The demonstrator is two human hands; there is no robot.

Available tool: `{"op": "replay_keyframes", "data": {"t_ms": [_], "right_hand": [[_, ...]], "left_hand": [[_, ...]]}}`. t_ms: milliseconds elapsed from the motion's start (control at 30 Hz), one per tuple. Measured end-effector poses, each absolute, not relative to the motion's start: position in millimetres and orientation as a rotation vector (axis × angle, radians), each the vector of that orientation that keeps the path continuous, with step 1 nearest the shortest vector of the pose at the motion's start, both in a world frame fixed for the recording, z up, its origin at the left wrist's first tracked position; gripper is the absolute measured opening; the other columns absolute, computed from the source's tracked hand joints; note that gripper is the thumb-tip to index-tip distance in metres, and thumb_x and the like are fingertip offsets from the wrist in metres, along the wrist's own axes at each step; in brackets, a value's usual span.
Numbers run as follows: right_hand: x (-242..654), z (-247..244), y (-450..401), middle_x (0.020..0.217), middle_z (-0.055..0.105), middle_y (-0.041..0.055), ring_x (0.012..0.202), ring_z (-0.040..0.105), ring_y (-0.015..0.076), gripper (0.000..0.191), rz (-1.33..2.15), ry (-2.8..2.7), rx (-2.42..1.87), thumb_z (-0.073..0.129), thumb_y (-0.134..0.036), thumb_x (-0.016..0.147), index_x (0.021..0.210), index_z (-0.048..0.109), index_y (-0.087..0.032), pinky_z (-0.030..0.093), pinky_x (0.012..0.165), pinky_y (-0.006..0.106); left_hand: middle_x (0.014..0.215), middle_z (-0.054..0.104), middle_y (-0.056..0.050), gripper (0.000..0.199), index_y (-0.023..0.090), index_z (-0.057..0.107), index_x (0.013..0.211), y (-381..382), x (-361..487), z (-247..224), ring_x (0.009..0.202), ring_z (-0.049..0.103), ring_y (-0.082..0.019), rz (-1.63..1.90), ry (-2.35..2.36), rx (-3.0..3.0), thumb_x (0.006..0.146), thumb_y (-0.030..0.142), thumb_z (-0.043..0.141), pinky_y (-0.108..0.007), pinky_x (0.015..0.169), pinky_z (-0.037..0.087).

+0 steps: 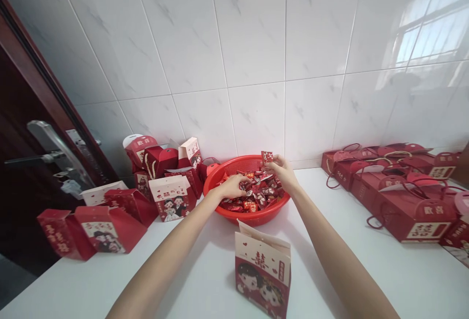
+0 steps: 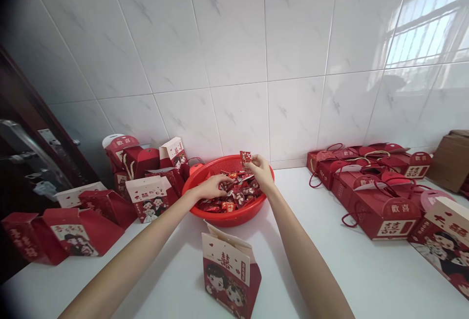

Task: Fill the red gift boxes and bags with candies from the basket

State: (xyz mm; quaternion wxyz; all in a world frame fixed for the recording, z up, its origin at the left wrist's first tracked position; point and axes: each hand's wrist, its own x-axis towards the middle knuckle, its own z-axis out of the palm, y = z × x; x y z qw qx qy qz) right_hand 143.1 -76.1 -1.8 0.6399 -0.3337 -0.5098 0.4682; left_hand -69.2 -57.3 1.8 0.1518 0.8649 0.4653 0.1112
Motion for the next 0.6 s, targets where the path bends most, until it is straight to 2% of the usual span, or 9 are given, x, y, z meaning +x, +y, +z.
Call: {"op": "replay_keyframes", "data": {"t_ms": [100,167,300,400,500,600], "right_hand": [[142,-1,-86,0.086,0.076,0.0047,0.075,0.071,0.0189,0.027,1.188,-1.06,-0.733,0.072,-0.039,0.065,0.077,0.054,-0.022,0.055,0.07,0.031],[141,-1,-92,0.087,0.076,0.0063,0.073,0.071,0.0193,0.025,1.253,-1.007,-0.722,0.071,-0.039,0.067,0.077,0.056,-0.022,0.055,0.067,0.031],[136,-1,-100,0.08,0.076,0.0063,0.068,0.069,0.0197,0.025,1.335,-0.938,-0.709,0.074,-0.039,0.069,0.082,0.061,-0.021,0.054,0.062,0.031],[133,-1,-101,0.076,0.075,0.0049,0.068,0.069,0.0199,0.026,1.354,-0.918,-0.694,0.074,-0.04,0.07,0.083,0.063,-0.021,0.055,0.063,0.031],[130,0,-101,0.074,0.074,0.0041,0.073,0.07,0.0211,0.024,1.353,-0.919,-0.689,0.073,-0.042,0.071,0.079,0.063,-0.022,0.055,0.065,0.031],[129,2,-103,0.083,0.076,0.0058,0.084,0.071,0.0227,0.024,1.373,-0.95,-0.679,0.075,-0.043,0.071,0.073,0.064,-0.021,0.056,0.069,0.031]], "left_hand": [[0.138,0.064,-0.006,0.057,0.025,0.07,0.122,-61,-68,5,0.129,0.057,-0.029,0.266,1.296,2.462,0.065,0.02,0.076,-0.036,0.11,0.041],[0.137,0.064,-0.006,0.055,0.025,0.07,0.12,-62,-67,5,0.126,0.058,-0.03,0.262,1.292,2.469,0.065,0.028,0.079,-0.036,0.108,0.043],[0.118,0.072,-0.008,0.035,0.021,0.074,0.103,-61,-67,3,0.112,0.065,-0.029,0.332,1.29,2.517,0.07,0.034,0.077,-0.037,0.101,0.047],[0.106,0.074,-0.007,0.029,0.021,0.071,0.091,-60,-67,5,0.104,0.067,-0.026,0.628,1.242,2.432,0.069,0.038,0.077,-0.035,0.096,0.05],[0.09,0.072,-0.002,0.034,0.022,0.064,0.085,-60,-61,13,0.084,0.067,-0.02,1.072,1.165,2.091,0.07,0.05,0.076,-0.031,0.079,0.053],[0.069,0.062,0.003,0.041,0.021,0.059,0.078,-64,-48,22,0.057,0.055,-0.012,1.28,1.079,1.8,0.069,0.058,0.076,-0.024,0.056,0.046]]}}
